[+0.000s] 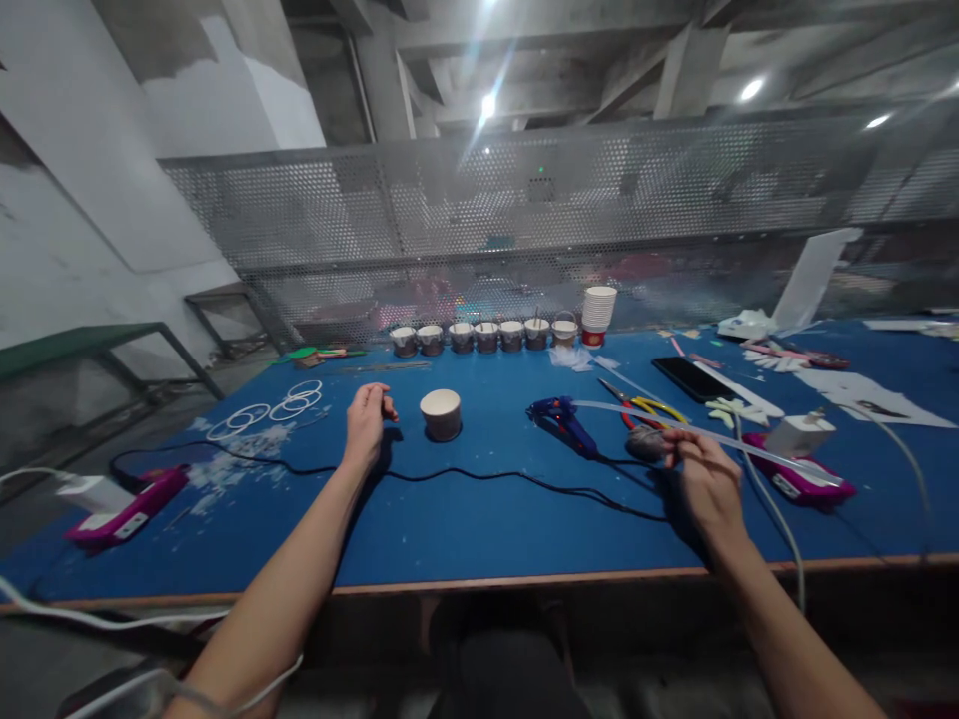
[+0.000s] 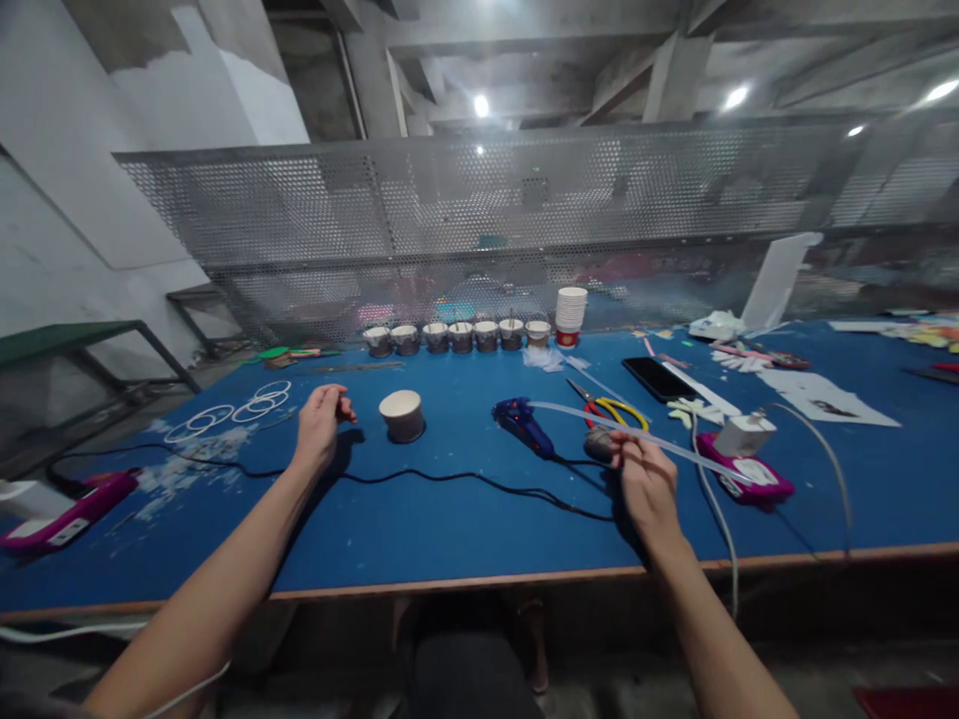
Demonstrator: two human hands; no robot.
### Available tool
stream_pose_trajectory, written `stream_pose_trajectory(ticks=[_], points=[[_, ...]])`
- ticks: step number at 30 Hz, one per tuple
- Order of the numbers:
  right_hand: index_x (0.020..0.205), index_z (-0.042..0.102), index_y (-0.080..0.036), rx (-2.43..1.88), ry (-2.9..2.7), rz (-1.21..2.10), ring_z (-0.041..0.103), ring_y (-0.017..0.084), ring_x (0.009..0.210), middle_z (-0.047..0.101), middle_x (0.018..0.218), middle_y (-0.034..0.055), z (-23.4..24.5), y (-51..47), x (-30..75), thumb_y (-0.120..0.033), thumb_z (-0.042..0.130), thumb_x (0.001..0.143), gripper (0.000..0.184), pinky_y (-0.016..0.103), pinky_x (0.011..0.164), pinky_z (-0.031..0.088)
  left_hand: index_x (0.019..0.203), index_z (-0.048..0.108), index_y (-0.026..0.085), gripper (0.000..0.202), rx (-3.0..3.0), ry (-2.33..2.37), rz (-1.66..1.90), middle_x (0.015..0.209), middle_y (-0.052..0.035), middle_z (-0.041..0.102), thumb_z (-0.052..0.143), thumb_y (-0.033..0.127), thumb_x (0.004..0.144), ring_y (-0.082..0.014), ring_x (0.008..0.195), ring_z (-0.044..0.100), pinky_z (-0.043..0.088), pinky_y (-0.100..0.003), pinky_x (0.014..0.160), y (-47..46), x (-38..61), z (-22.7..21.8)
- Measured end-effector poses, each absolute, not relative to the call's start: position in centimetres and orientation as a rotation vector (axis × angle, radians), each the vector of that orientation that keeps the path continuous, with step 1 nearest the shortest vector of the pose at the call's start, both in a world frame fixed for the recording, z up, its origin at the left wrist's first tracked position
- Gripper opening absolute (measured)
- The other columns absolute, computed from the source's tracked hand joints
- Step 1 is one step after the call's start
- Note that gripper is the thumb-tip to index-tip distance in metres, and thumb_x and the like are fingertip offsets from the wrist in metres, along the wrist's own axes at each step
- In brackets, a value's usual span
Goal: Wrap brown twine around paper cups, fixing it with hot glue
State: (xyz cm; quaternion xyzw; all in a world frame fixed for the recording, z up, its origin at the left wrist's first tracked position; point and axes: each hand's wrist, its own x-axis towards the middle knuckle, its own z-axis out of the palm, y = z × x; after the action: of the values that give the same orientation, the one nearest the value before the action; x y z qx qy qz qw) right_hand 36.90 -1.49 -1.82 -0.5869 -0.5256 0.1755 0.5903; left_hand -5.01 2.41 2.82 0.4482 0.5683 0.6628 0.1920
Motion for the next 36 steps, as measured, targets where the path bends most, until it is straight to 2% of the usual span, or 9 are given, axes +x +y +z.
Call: stream_pose_trajectory(ticks=[5,8,12,18,21,24,29,33,36], points=[[0.089,0.065,-0.018,-1.434,-1.264,0.34,0.065,0.021,0.069,0.069,0.071,0.0058,-1.7,-2.0,37.0,-0.051,0.041,0.084,0.041,0.033,0.072,0.051,0.076,0.056,0.019,0.012,1.252,1.663,1.789,0.055,0.0062,0.053,0.054,0.03,0.073,-0.0109,0.051,0.053,0.049,-0.023,0.055,0.7,-3.7,4.2],[0.096,0.066,-0.018,-1.483,-1.309,0.306,0.066,0.02,0.062,0.07,0.072,0.0061,-2.2,-2.7,38.1,-0.055,0.041,0.087,0.047,0.032,0.065,0.052,0.075,0.058,0.019,0.016,1.273,1.705,1.713,0.056,0.0064,0.056,0.059,0.033,0.069,-0.0115,0.053,0.056,0.05,-0.026,0.06,-0.6,-3.4,4.8],[0.078,0.066,-0.02,-1.575,-1.374,0.224,0.064,0.023,0.059,0.069,0.067,0.0075,-2.3,-3.1,40.1,-0.055,0.031,0.092,0.051,0.034,0.062,0.051,0.071,0.063,0.019,0.027,1.366,1.738,1.551,0.058,0.0039,0.063,0.067,0.044,0.059,-0.0149,0.054,0.06,0.051,-0.029,0.065,-2.6,-3.1,5.0],[0.098,0.071,-0.021,-1.628,-1.617,0.082,0.062,0.028,0.101,0.07,0.108,0.0102,-1.0,-0.5,40.6,-0.04,0.059,0.081,0.028,0.039,0.09,0.046,0.071,0.066,0.022,0.037,1.781,1.747,1.217,0.068,-0.0032,0.072,0.062,0.059,0.063,-0.0229,0.067,0.067,0.052,-0.032,0.069,-4.9,-1.7,4.1],[0.101,0.071,-0.021,-1.656,-1.73,0.081,0.063,0.027,0.099,0.071,0.105,0.0079,-0.7,1.0,39.6,-0.037,0.07,0.073,0.032,0.036,0.087,0.047,0.071,0.069,0.023,0.033,2.059,1.587,1.042,0.07,-0.0047,0.073,0.057,0.054,0.072,-0.0227,0.066,0.066,0.051,-0.031,0.068,-6.0,-0.7,3.7],[0.091,0.07,-0.02,-1.7,-1.765,0.077,0.066,0.027,0.087,0.072,0.09,0.0075,-0.7,1.7,38.6,-0.033,0.074,0.069,0.026,0.034,0.078,0.049,0.061,0.063,0.025,0.031,2.252,1.381,0.893,0.063,-0.0034,0.067,0.054,0.049,0.079,-0.0204,0.058,0.062,0.049,-0.029,0.061,-7.1,-0.1,3.1],[0.083,0.065,-0.022,-1.674,-1.743,0.045,0.066,0.026,0.079,0.07,0.079,0.0052,-0.8,0.5,38.3,-0.031,0.065,0.071,0.015,0.036,0.074,0.051,0.08,0.067,0.026,0.022,2.401,1.306,0.766,0.075,-0.0049,0.071,0.05,0.037,0.087,-0.0206,0.068,0.066,0.049,-0.029,0.066,-8.5,-0.5,1.5],[0.096,0.06,-0.022,-1.511,-1.71,0.006,0.066,0.028,0.092,0.067,0.1,0.0101,-1.8,-2.9,38.1,-0.038,0.06,0.072,0.029,0.039,0.08,0.052,0.092,0.067,0.025,0.019,2.377,1.319,0.818,0.084,-0.0078,0.072,0.049,0.027,0.087,-0.0212,0.071,0.067,0.05,-0.03,0.068,-9.2,-1.0,0.6],[0.109,0.057,-0.02,-1.301,-1.809,0.088,0.067,0.028,0.094,0.066,0.103,0.012,-2.4,-5.6,36.1,-0.039,0.059,0.075,0.038,0.039,0.08,0.054,0.109,0.063,0.023,0.028,2.397,1.272,0.859,0.102,-0.0117,0.069,0.047,0.019,0.086,-0.0233,0.093,0.065,0.05,-0.035,0.082,-9.3,-0.5,0.9]])
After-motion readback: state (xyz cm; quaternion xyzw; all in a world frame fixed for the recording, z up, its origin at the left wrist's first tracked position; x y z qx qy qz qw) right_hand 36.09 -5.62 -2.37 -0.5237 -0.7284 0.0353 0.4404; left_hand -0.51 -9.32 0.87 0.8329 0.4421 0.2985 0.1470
